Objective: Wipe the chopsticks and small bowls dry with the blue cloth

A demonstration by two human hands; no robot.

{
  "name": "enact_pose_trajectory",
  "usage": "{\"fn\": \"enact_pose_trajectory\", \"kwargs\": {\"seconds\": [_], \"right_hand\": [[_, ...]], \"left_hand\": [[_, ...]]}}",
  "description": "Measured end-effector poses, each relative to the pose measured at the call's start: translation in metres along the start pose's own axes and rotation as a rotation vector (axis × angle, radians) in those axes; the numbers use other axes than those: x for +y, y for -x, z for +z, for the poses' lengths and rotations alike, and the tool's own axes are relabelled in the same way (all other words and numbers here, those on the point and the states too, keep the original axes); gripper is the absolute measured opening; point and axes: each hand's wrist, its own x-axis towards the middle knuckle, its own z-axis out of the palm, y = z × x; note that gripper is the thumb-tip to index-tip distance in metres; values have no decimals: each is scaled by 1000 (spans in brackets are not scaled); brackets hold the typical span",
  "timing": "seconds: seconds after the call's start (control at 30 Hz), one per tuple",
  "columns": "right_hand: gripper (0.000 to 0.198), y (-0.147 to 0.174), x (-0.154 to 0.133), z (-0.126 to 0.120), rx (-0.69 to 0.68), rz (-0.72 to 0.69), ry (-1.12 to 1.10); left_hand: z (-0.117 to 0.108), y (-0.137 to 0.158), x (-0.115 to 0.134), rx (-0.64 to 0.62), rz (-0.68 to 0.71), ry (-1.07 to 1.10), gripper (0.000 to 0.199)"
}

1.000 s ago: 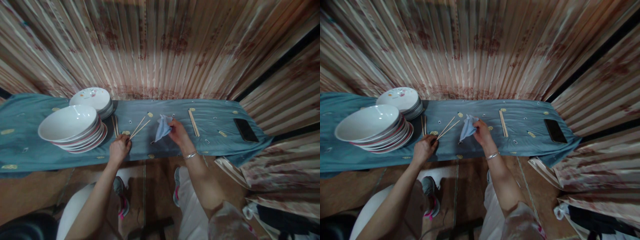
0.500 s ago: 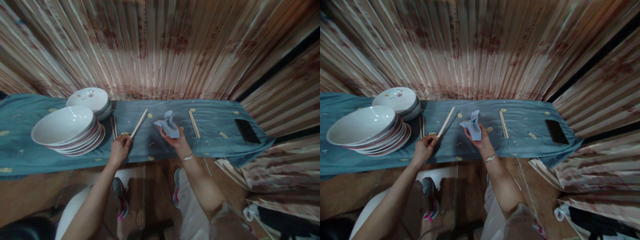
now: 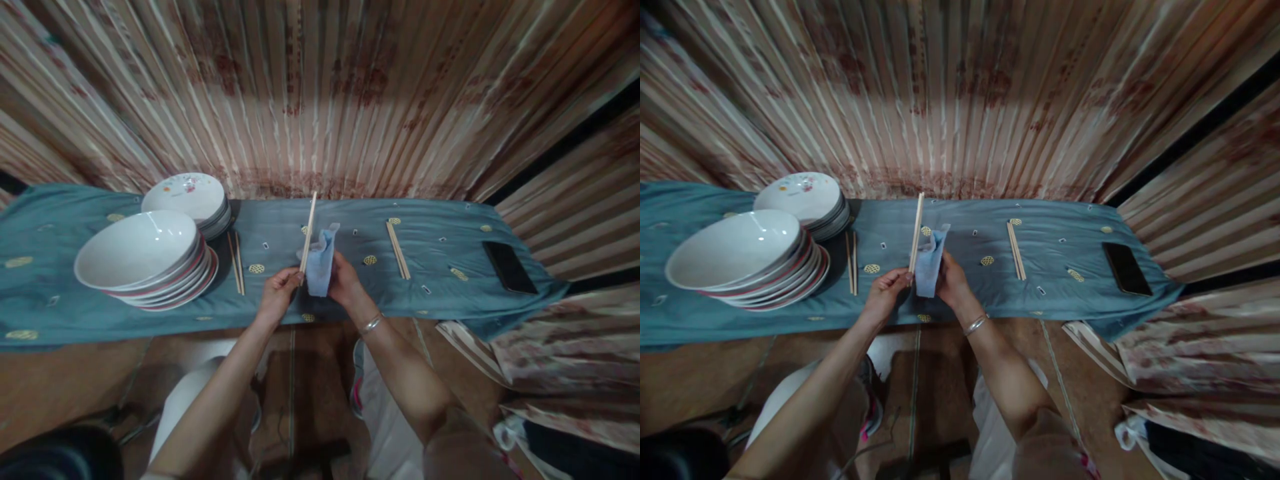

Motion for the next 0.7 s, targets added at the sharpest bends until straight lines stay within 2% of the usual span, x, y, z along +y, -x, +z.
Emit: {"fn": "enact_pose_trajectory", "kwargs": {"seconds": [0.1,0.3,0.43,0.7], "right_hand": [[36,4,7,11,-42,74,-120],[27,13,18,20,-102,-7,-51],[35,13,22,19,-81,-28,-31],[33,6,13,10,8,-55,-49]], "left_hand": [[3,0,-1,-46,-69,59,42],[0,-2,-5,-81,-81,165,35],[-1,-3,-10,-95,-95,207,32],[1,2,-6,-148,-120,128,38]]}}
